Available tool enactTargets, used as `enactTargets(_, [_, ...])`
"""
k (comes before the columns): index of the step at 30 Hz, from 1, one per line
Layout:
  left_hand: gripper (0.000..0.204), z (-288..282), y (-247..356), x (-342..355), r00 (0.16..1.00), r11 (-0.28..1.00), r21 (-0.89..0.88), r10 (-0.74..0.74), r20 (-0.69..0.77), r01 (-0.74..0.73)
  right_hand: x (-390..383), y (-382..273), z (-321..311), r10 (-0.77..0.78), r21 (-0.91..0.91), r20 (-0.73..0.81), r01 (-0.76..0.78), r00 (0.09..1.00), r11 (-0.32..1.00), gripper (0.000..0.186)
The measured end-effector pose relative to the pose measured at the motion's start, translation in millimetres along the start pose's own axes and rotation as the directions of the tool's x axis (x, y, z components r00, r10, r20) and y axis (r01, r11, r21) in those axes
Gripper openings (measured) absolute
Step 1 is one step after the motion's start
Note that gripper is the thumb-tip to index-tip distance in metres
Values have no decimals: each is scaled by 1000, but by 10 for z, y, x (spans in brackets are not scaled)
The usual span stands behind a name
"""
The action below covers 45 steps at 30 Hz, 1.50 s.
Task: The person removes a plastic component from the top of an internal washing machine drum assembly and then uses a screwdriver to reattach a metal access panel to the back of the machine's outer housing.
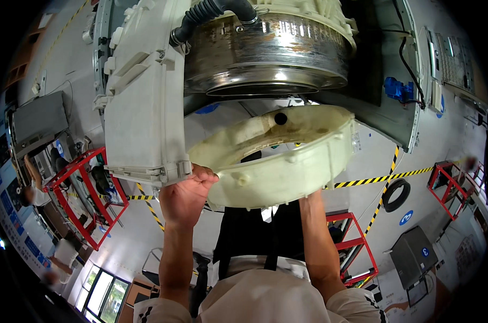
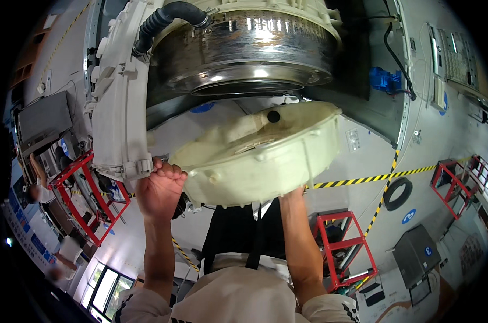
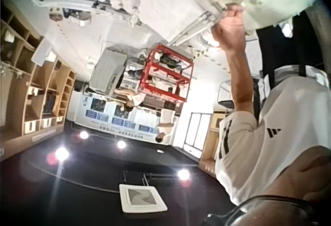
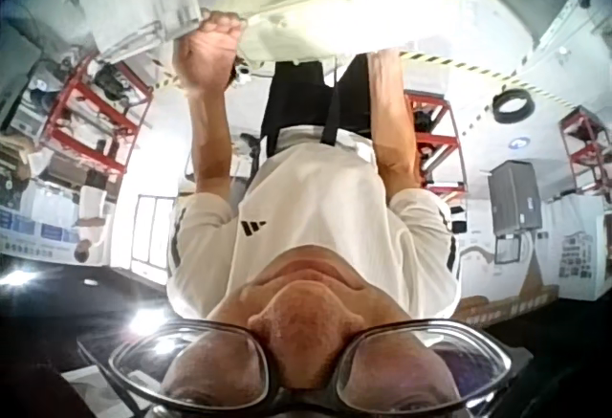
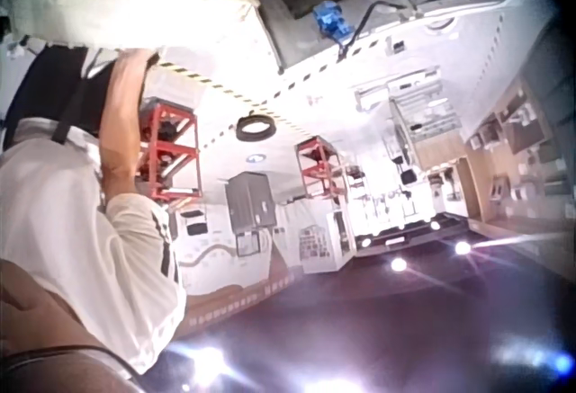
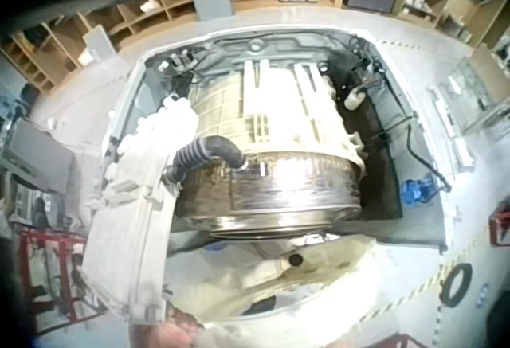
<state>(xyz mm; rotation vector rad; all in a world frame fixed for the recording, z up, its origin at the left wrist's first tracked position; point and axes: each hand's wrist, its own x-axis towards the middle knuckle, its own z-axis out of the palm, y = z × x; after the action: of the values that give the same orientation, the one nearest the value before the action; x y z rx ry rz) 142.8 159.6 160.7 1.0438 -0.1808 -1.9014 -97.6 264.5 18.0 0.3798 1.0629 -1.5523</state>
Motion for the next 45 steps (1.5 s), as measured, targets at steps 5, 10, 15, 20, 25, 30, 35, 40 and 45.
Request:
enactTargets(5, [24,3,-9,34,995,988,-114,-102,14,103,-184,222,1,-1,-42,55,3,998,999,51])
enactTargets(10, [29,-88,-32,189,961,949,-218,-254,-109,226,-454,383,-162,2,-77,100,5,995,997,49])
enactTargets(15, [36,-317,-99,356,959,939,-227,-278,-61,257,-706,428,-465,26,62,68,-31,997,998,48])
enactTargets(20, [39,-268,-161,298,975,976,-25,-215,-51,214,-933,494,-792,15,195,32,-21,999,981,48])
enactTargets(25, [34,-307,-342,30,925,405,902,-265,273,-150,-1124,577,-1097,-52,328,25,41,998,944,47])
enactTargets(30, [35,155,-490,-229,771,-70,868,-499,396,-491,-1241,317,-1008,0,381,-209,81,978,921,42])
enactTargets(35, [46,435,-828,-600,741,-173,843,-587,327,-510,-1499,244,-1343,-40,645,-83,84,996,759,44])
enactTargets(40, [53,629,-1020,-966,717,-374,700,-637,283,-608,-1746,3,-1409,-17,707,-263,204,965,677,51])
enactTargets(45, [48,892,-1262,-1285,655,-261,703,-657,373,-662,-2073,-411,-1484,-41,722,-223,193,974,664,65])
